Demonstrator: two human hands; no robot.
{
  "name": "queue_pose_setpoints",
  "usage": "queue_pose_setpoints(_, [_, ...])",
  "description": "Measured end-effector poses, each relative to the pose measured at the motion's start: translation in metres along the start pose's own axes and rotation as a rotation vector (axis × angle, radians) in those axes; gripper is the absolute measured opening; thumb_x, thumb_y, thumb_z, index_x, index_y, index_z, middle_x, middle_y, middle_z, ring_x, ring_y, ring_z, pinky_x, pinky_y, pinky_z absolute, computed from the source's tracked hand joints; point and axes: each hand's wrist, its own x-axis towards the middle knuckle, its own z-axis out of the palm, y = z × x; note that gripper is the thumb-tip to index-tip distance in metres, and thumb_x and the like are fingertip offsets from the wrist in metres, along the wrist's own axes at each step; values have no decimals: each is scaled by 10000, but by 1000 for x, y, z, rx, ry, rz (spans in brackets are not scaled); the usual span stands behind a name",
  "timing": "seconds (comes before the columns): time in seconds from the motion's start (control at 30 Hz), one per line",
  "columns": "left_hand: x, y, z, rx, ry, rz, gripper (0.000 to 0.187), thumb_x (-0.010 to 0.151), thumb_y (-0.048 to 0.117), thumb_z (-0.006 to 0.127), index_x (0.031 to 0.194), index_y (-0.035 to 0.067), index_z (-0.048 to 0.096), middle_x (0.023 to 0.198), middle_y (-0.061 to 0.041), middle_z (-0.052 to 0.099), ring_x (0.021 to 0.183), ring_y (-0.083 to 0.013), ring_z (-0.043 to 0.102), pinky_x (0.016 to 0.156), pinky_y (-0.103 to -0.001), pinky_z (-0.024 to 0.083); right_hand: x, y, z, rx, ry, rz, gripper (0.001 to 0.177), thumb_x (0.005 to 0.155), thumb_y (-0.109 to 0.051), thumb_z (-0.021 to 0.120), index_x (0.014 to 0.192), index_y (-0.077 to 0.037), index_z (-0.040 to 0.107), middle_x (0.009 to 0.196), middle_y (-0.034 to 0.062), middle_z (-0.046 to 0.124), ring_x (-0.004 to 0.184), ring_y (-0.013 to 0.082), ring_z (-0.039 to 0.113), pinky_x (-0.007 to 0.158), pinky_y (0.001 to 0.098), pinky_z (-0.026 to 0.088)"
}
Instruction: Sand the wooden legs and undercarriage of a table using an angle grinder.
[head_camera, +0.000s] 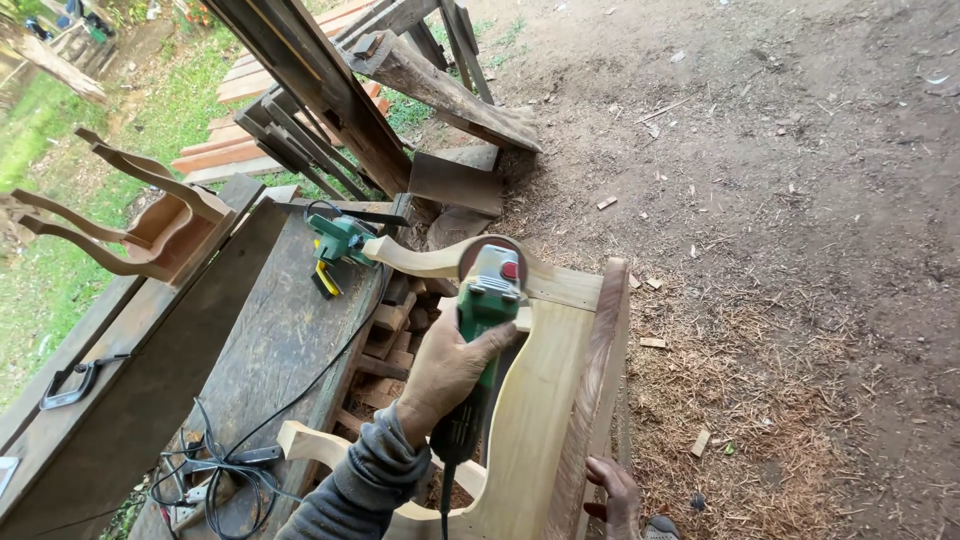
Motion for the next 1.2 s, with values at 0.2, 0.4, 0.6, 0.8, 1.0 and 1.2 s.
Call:
queue_pose_setpoints(0.2, [-11, 12, 7, -365, -268, -182, 303, 901, 256, 737, 1091, 46, 628, 804, -21, 627, 630, -105, 611, 564, -268, 533, 4, -8, 4, 15, 62, 145, 768, 800, -672, 493, 1331, -150, 681, 1380, 84, 669, 1192, 279, 686, 780, 567, 657])
queue_pose_setpoints(0.4, [-10, 15, 22, -405, -383, -206, 311, 939, 271, 716, 1100, 21, 627, 757, -17, 597, 584, -97, 594, 532, -260, 529, 3, -16, 8, 19, 66, 150, 714, 817, -631, 507, 1317, -153, 686, 1374, 62, 667, 1182, 279, 698, 739, 556, 683])
queue_pose_setpoints(0.6, [-7, 9, 30, -402, -428, -191, 341, 939, 290, 715, 1127, 20, 625, 780, -13, 604, 603, -90, 599, 551, -264, 543, 2, -21, 10, 28, 96, 223, 657, 820, -558, 573, 1317, -145, 693, 1353, 78, 695, 1177, 284, 707, 733, 555, 680])
queue_pose_setpoints(0.8, [-7, 11, 32, -368, -417, -196, 372, 934, 297, 716, 1165, 18, 630, 811, -15, 606, 615, -92, 599, 556, -266, 544, 0, -18, 5, 42, 59, 168, 658, 841, -592, 530, 1313, -160, 686, 1362, 64, 669, 1178, 260, 688, 741, 529, 667])
queue_pose_setpoints(1.0, [-6, 13, 27, -290, -396, -113, 422, 919, 288, 716, 1248, 37, 634, 916, 14, 657, 753, -67, 595, 698, -260, 540, 12, -5, 4, 49, 126, 231, 638, 813, -553, 587, 1289, -145, 705, 1332, 69, 695, 1155, 277, 712, 712, 541, 673])
queue_pose_setpoints(1.2, [0, 5, 18, -162, -338, -56, 439, 915, 286, 731, 1256, 21, 655, 986, -22, 702, 856, -88, 610, 813, -286, 537, 14, -5, 9, 60, 168, 294, 605, 786, -492, 645, 1265, -131, 731, 1291, 81, 720, 1161, 286, 705, 743, 558, 652])
